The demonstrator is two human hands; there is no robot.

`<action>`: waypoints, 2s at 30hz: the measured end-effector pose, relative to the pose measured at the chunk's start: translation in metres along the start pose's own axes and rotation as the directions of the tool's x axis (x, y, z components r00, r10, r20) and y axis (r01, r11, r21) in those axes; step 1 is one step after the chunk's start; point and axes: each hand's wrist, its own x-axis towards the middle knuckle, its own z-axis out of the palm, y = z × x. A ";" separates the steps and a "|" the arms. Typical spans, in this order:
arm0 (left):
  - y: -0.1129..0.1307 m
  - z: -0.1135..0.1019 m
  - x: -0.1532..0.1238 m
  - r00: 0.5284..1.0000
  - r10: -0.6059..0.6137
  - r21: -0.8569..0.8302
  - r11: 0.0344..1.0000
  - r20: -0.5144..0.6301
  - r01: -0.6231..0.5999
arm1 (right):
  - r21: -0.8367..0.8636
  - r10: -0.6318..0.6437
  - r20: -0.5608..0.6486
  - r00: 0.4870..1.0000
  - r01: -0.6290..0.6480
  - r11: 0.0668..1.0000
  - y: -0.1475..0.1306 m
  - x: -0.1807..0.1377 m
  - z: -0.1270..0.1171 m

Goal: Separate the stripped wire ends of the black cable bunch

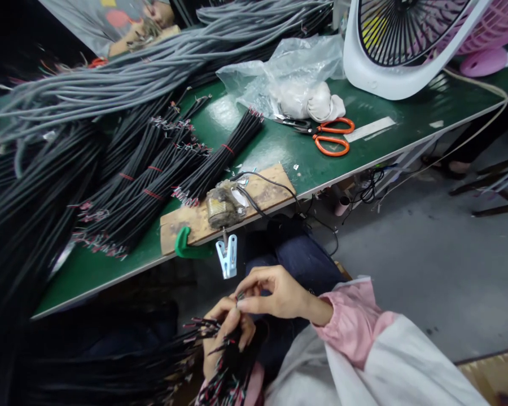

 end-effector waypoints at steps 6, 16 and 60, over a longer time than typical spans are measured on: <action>-0.003 0.002 0.001 0.999 0.015 -0.073 0.997 0.036 -0.013 | -0.080 -0.106 -0.114 0.988 0.098 0.992 0.003 -0.003 0.008; 0.005 -0.009 0.005 0.995 0.097 0.086 0.992 -0.027 -0.094 | -0.019 -0.136 0.077 0.988 0.138 0.990 0.001 -0.001 0.005; 0.020 0.035 0.028 0.776 0.629 0.414 0.718 -0.042 -0.559 | 0.547 0.129 0.084 0.988 -0.154 0.823 -0.009 0.065 0.006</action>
